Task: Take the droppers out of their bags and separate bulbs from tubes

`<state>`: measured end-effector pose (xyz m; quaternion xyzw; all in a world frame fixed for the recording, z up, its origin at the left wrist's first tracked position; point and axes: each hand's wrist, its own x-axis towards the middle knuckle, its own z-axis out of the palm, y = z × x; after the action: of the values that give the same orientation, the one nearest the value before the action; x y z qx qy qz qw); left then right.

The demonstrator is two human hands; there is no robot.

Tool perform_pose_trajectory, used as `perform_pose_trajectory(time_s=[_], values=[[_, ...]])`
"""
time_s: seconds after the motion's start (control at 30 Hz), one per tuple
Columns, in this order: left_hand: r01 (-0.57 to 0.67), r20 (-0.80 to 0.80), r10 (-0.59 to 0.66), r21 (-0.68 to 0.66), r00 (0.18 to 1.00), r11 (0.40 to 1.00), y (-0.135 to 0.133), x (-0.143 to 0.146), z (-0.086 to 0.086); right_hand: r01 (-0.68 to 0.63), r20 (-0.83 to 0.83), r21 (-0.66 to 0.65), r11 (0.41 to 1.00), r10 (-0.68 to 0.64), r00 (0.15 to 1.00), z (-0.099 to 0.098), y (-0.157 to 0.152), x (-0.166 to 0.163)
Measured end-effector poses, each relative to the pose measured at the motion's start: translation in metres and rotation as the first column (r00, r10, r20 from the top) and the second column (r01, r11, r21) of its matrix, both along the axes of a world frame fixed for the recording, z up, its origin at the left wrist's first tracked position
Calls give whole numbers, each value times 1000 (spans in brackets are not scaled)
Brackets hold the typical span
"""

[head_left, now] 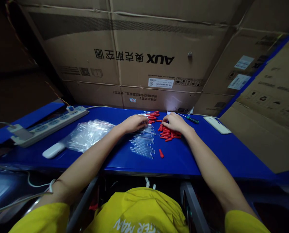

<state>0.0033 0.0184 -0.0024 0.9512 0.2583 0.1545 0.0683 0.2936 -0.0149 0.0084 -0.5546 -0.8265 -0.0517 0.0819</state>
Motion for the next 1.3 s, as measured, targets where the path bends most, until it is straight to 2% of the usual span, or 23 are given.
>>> perform_pose_trajectory(time_s=[0.2, 0.37, 0.63, 0.9, 1.13, 1.3], values=[[8, -11, -9, -25, 1000, 1000, -1, 2, -1, 122, 27, 37, 992, -123, 992, 5, 0, -8], [-13, -4, 13, -4, 1000, 1000, -5, 6, 0, 200, 90, -28, 979, -197, 976, 5, 1, -22], [-242, 85, 234, 107, 969, 964, -8, 10, 0, 197, 109, -58, 979, -190, 976, 3, 5, -33], [-368, 151, 361, 20, 920, 930, -6, 9, -3, 168, 61, -16, 986, -166, 984, 4, 5, -30], [-356, 171, 349, 9, 921, 934, -4, 10, -10, 133, -51, 46, 990, -131, 990, 12, 1, -13], [-352, 196, 348, -18, 917, 936, -5, 11, -13, 79, -310, 152, 985, -28, 950, 14, 3, 1]])
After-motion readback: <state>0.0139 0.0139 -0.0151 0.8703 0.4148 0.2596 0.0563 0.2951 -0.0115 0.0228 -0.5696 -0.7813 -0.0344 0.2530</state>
